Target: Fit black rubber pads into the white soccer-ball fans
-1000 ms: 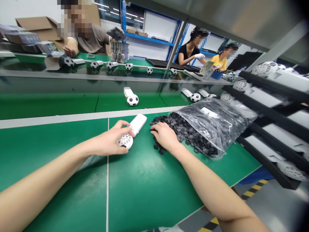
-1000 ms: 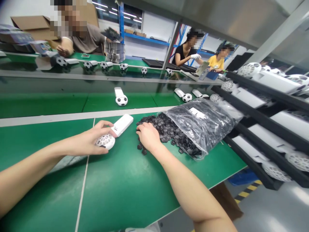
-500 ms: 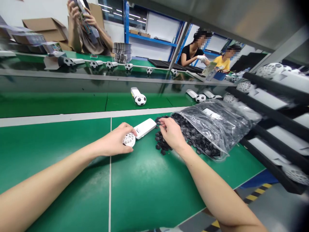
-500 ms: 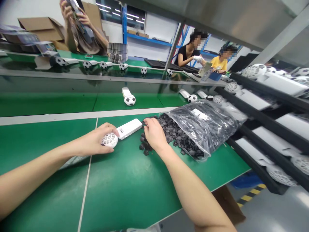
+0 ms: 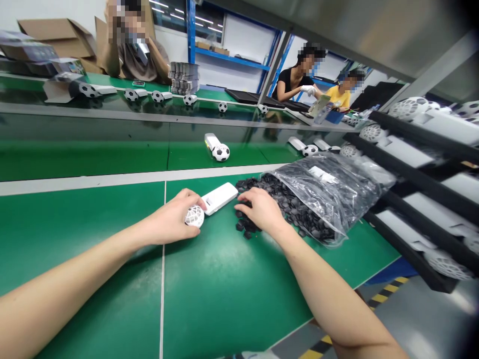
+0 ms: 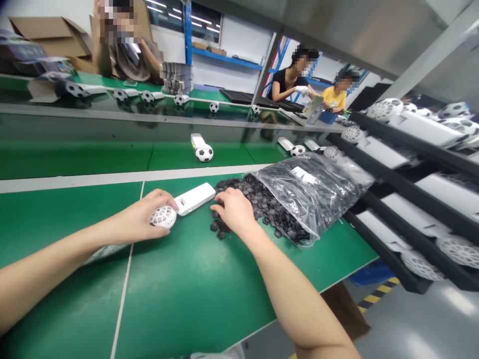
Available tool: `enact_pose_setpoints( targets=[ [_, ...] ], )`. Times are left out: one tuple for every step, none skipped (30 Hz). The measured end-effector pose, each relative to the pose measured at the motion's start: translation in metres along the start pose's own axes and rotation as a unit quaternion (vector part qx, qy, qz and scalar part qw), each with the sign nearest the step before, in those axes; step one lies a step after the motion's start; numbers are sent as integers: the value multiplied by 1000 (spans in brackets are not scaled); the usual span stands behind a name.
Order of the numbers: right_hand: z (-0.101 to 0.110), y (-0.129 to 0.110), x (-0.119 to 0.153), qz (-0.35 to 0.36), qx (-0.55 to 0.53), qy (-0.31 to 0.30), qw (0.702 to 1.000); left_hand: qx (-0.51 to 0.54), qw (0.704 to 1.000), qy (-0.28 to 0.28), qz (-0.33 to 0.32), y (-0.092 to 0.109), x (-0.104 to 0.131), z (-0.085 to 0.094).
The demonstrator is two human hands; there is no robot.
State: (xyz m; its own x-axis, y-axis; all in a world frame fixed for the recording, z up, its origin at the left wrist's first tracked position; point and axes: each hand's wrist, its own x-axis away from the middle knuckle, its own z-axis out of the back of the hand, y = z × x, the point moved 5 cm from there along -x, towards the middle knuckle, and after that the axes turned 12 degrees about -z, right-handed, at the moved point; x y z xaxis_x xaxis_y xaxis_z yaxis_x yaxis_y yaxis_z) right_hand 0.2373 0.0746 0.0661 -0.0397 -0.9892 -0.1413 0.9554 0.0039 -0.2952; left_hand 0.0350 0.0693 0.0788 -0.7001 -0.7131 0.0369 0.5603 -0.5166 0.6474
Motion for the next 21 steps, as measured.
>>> enact_pose_setpoints(
  targets=[
    [-2, -1, 1, 4, 15, -15, 1000, 1, 1000, 3, 2, 0, 0, 0],
    [-4, -2, 1, 3, 33, -26, 999, 2, 1000, 5, 4, 0, 1, 0],
    [-5, -2, 2, -1, 52, -34, 998, 4, 1000, 4, 7, 0, 1, -1],
    [-5, -2, 2, -5, 71, -38, 997, 7, 1000, 2, 10, 0, 1, -2],
    [-5, -3, 3, -8, 93, -38, 995, 11, 1000, 0, 11, 0, 1, -4],
    [-4, -4, 3, -7, 116, -36, 993, 16, 1000, -2, 11, -1, 2, -6],
    [-2, -6, 4, -2, 140, -35, 990, 20, 1000, -1, 11, -1, 2, -8],
    [-1, -8, 6, 8, 163, -35, 986, 23, 1000, 3, 9, -2, 2, -10],
    [0, -11, 7, 17, 184, -35, 982, 25, 1000, 9, 7, -3, 2, -12],
    [0, -14, 9, 26, 204, -37, 978, 27, 1000, 15, 4, -5, 1, -13],
    [0, -17, 10, 31, 220, -38, 974, 28, 999, 21, 0, -6, 1, -15],
    [1, -19, 12, 34, 233, -37, 971, 28, 999, 26, -5, -7, 1, -16],
    [1, -20, 13, 33, 243, -33, 969, 29, 999, 30, -9, -7, 0, -17],
    [2, -21, 13, 30, 247, -27, 968, 30, 999, 31, -12, -8, 0, -17],
    [2, -21, 14, 26, 247, -20, 968, 30, 999, 32, -14, -8, 0, -17],
    [3, -21, 14, 24, 242, -16, 970, 31, 999, 31, -15, -8, 0, -17],
    [3, -20, 13, 22, 230, -12, 973, 33, 999, 30, -15, -8, 0, -17],
    [4, -19, 13, 21, 214, -9, 977, 35, 999, 29, -16, -7, 0, -16],
    [5, -18, 12, 20, 191, -4, 981, 37, 999, 27, -18, -7, 0, -16],
    [6, -18, 12, 19, 159, 2, 987, 38, 999, 24, -20, -6, 0, -15],
    [7, -18, 12, 20, 115, 8, 993, 39, 999, 18, -23, -5, 0, -14]
  ],
)
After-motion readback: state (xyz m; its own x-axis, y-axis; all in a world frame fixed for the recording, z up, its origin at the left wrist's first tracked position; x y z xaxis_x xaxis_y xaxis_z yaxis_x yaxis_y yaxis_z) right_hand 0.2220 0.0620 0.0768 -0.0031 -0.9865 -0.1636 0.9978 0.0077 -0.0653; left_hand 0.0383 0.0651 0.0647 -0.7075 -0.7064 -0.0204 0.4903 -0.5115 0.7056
